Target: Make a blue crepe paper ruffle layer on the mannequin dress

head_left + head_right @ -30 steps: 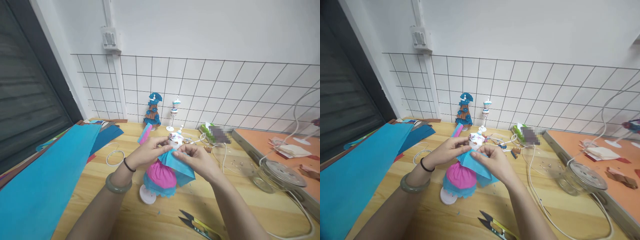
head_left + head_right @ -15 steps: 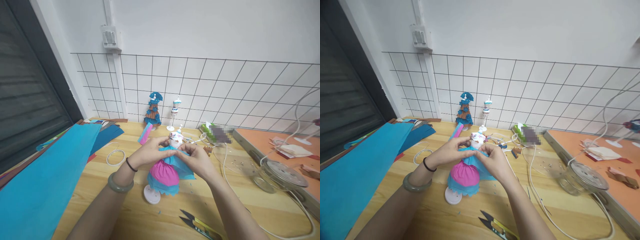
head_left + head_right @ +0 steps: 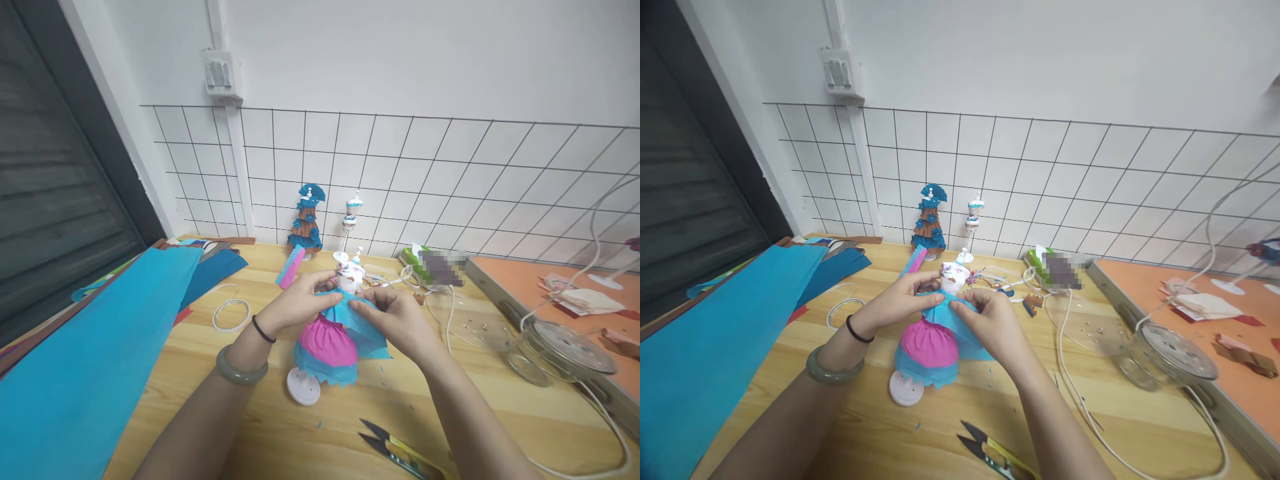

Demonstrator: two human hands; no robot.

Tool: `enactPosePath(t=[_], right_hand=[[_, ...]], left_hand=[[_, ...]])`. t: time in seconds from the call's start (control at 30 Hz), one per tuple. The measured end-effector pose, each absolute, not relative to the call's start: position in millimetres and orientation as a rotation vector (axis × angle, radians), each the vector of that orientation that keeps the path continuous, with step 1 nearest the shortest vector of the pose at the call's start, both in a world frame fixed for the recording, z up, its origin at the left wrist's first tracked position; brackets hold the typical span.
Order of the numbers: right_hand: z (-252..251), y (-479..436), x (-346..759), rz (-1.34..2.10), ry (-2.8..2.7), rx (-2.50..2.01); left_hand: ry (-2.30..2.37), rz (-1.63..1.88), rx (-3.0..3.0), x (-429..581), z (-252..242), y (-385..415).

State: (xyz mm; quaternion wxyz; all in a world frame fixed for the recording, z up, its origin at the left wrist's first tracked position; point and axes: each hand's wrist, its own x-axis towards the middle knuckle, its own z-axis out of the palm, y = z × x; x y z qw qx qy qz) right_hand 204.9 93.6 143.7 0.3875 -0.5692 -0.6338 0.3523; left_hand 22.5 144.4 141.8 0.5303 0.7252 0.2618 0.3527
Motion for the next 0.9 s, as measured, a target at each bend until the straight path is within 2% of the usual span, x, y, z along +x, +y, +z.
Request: enactPosePath(t=[0.1, 0.47, 0.9], right_hand=[[143.1, 91.7, 205.5, 0.835, -1.638, -1.435], [147.9, 87.0, 207.0, 0.965, -1.759, -1.218], [141.6, 91.8, 203.7, 0.860, -1.626, -1.372]], left_hand=[[0.619, 0.865, 1.723, 23.0, 141.9, 144.0], [0.585, 0.855, 1.830, 21.9, 142.9, 141.7], [0.597, 0.878, 1.829, 22.3, 142.8, 141.3]])
